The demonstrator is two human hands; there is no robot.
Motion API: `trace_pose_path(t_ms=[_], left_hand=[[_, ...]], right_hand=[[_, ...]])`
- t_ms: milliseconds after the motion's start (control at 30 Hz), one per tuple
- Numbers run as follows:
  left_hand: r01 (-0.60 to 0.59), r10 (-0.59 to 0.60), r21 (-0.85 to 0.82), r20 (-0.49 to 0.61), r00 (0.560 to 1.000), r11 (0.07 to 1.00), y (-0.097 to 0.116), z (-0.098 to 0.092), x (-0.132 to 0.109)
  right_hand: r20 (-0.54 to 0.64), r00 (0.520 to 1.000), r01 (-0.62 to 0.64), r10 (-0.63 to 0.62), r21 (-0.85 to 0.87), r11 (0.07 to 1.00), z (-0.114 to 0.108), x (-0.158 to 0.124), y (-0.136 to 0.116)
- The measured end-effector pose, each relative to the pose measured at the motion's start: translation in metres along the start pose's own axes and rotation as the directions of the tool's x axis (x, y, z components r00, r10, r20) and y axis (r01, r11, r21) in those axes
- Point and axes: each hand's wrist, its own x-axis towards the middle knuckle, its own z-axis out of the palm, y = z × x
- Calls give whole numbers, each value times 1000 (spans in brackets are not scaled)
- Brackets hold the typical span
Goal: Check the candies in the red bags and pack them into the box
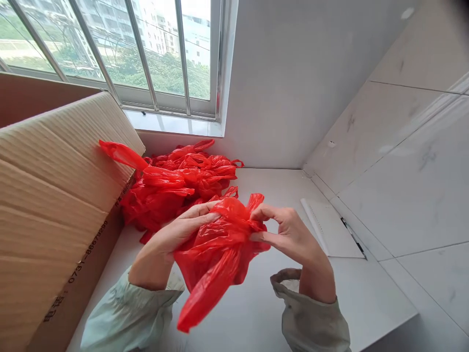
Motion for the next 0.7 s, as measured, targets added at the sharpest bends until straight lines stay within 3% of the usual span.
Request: trace_pose_path(t_ms=[67, 133, 200, 233, 300, 367, 500, 700], left_hand=[[-86, 112, 266, -83, 990, 960, 2, -3, -2], [-238, 365, 522, -154, 918, 819, 4, -3, -4], [-372, 582, 687, -90, 809, 624, 6, 4, -6], [-423, 621, 726, -7, 783, 542, 6, 10, -7], [-498, 576, 743, 188, 796, 447, 4, 22, -7], [-525, 482, 733, 304, 822, 432, 0, 31, -4], [-499, 389, 736, 338, 857, 457, -6, 30, 4], [-411, 286, 731, 299, 910, 545, 5, -10, -2]], right_hand=[[-28, 998, -55, 55, 11, 998, -3, -3, -2], [-20, 994, -106, 106, -8, 994, -6, -6, -4], [0, 991, -135, 136, -49, 990, -6, -6, -4], [7, 990, -138, 139, -65, 988, -5, -6, -4], [5, 991, -130, 131, -73, 989, -4, -4, -3], [-16, 993, -114, 114, -46, 992, -3, -3, -2], [-27, 993, -114, 115, 12, 993, -8, -4, 1], [-81, 956, -287, 282, -61, 956, -27, -12, 11]])
